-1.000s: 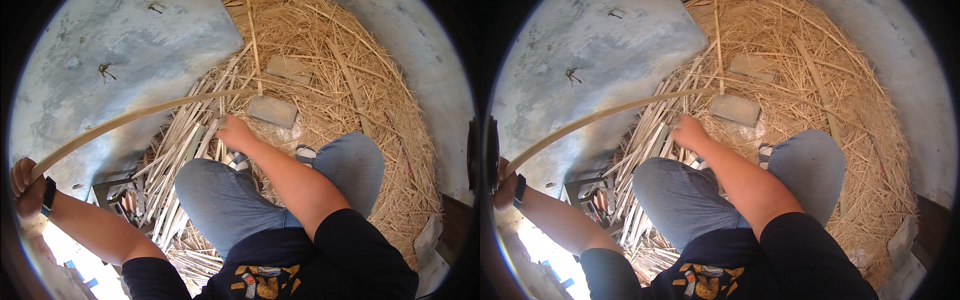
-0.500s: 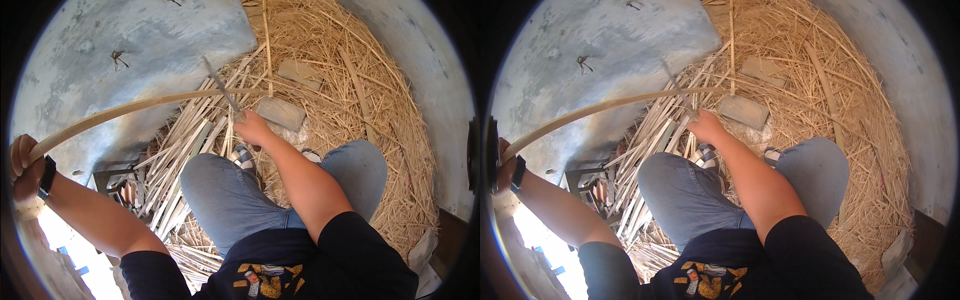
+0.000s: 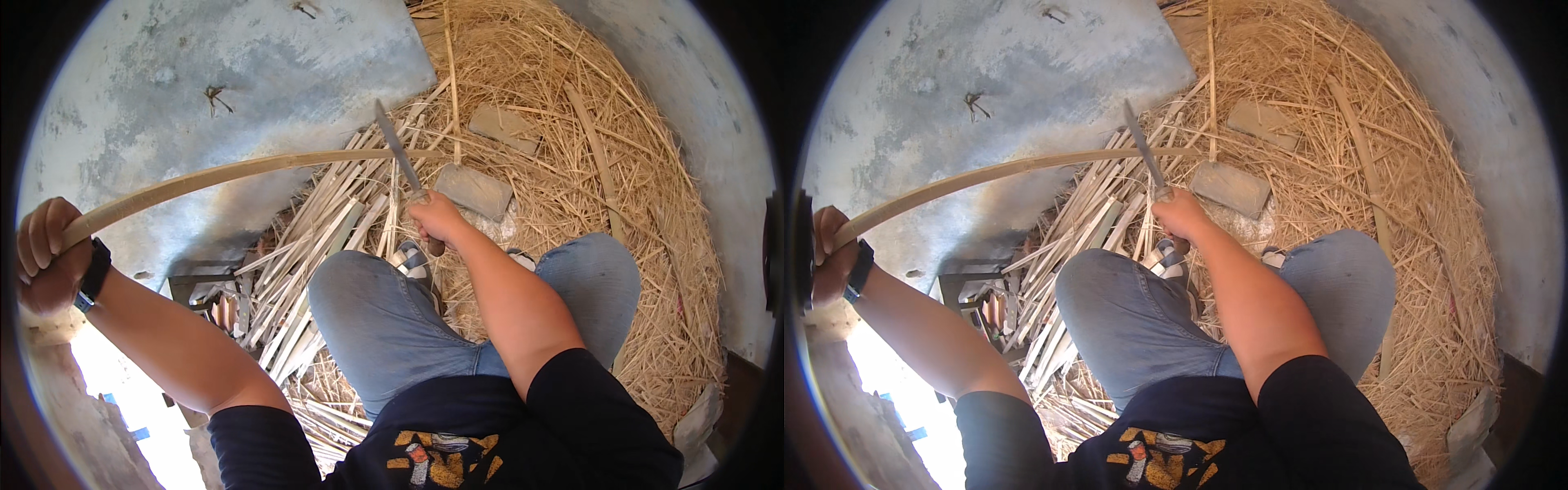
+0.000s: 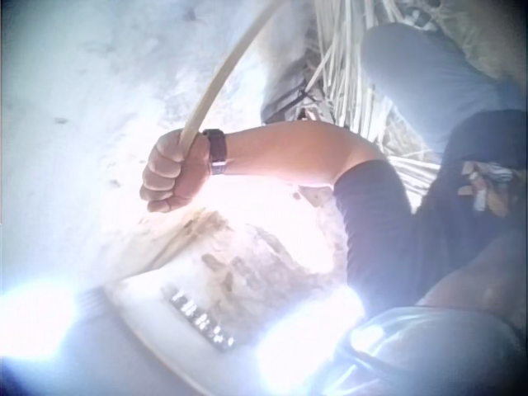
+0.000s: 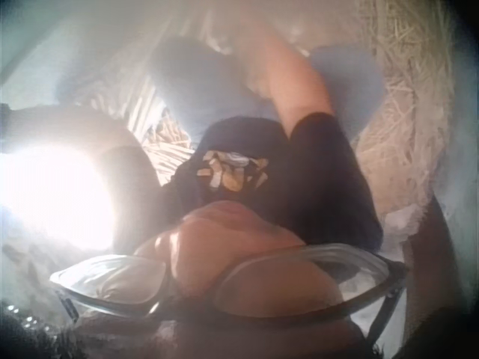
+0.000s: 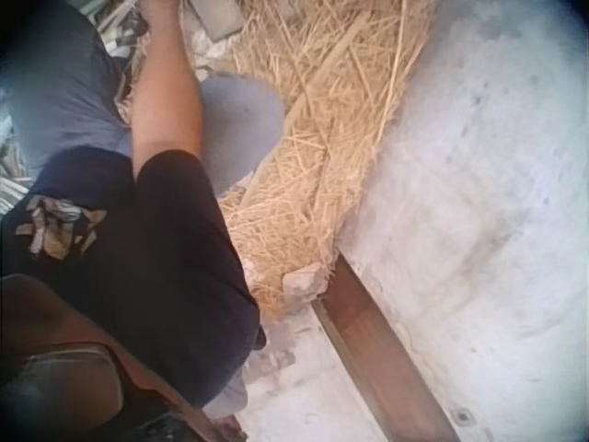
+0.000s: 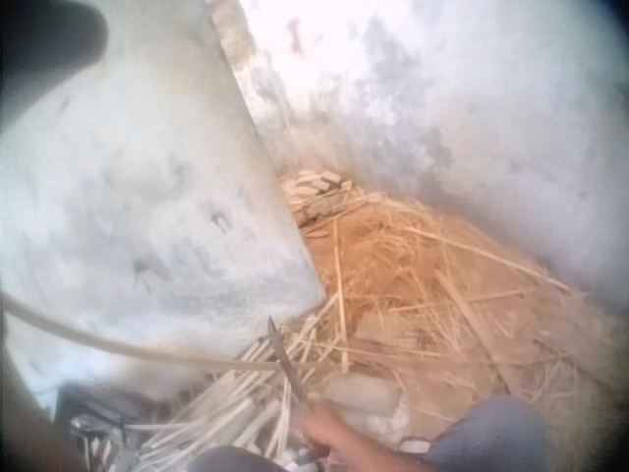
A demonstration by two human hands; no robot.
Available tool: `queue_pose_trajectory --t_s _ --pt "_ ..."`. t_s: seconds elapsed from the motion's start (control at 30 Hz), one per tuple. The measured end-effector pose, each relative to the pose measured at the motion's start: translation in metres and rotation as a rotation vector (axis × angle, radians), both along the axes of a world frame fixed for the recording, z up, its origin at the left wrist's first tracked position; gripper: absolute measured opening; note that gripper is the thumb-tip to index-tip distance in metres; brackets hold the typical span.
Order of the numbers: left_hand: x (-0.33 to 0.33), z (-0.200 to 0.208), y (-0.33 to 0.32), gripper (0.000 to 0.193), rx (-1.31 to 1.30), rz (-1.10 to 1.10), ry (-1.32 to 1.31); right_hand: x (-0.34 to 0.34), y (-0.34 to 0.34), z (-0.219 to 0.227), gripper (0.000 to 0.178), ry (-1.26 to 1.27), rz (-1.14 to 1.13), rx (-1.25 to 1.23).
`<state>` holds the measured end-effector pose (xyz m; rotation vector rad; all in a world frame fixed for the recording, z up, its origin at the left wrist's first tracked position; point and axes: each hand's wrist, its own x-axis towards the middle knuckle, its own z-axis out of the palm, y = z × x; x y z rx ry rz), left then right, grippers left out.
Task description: The person sits on a straw-covered floor and uses a knife to split long bamboo poles into thin strips. They hold the bamboo with one hand and use the knife to shave and split the material, creating a pile of bamboo strips.
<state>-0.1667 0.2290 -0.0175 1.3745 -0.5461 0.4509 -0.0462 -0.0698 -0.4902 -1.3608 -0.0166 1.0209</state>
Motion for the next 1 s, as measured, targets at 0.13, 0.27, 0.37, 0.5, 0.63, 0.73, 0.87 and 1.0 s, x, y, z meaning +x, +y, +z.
queue_pose_trajectory --t_s 0.13,0.27,0.37,0.5,0.63,0.73,0.87,1.0 --pt "-0.004 -0.002 0.007 0.031 -0.040 0.112 0.030 -0.001 0.011 0.062 0.036 -0.487 0.134 0.013" --pt "0.012 0.006 -0.014 0.032 -0.045 0.284 0.051 -0.009 0.020 0.118 0.036 -0.722 0.164 0.234" --pt "0.027 0.011 -0.027 0.026 -0.078 0.392 0.002 -0.012 0.025 0.119 0.034 -0.686 0.138 0.224" --pt "0.040 0.016 -0.029 0.019 -0.072 0.442 -0.054 -0.015 0.024 0.114 0.028 -0.601 0.042 0.226" --pt "0.062 0.023 -0.046 0.016 -0.097 0.780 -0.101 -0.025 0.025 0.134 0.031 -0.655 -0.060 0.226" --pt "0.101 0.004 -0.110 0.014 -0.106 1.065 -0.206 -0.026 0.020 0.129 0.032 -0.715 -0.062 0.193" --pt "0.125 0.015 -0.118 0.020 -0.102 1.023 -0.230 -0.025 0.015 0.096 0.030 -0.676 -0.141 0.100" --pt "0.129 0.029 -0.100 0.029 -0.053 0.831 -0.231 -0.028 0.009 0.145 0.033 -0.697 -0.132 0.265"
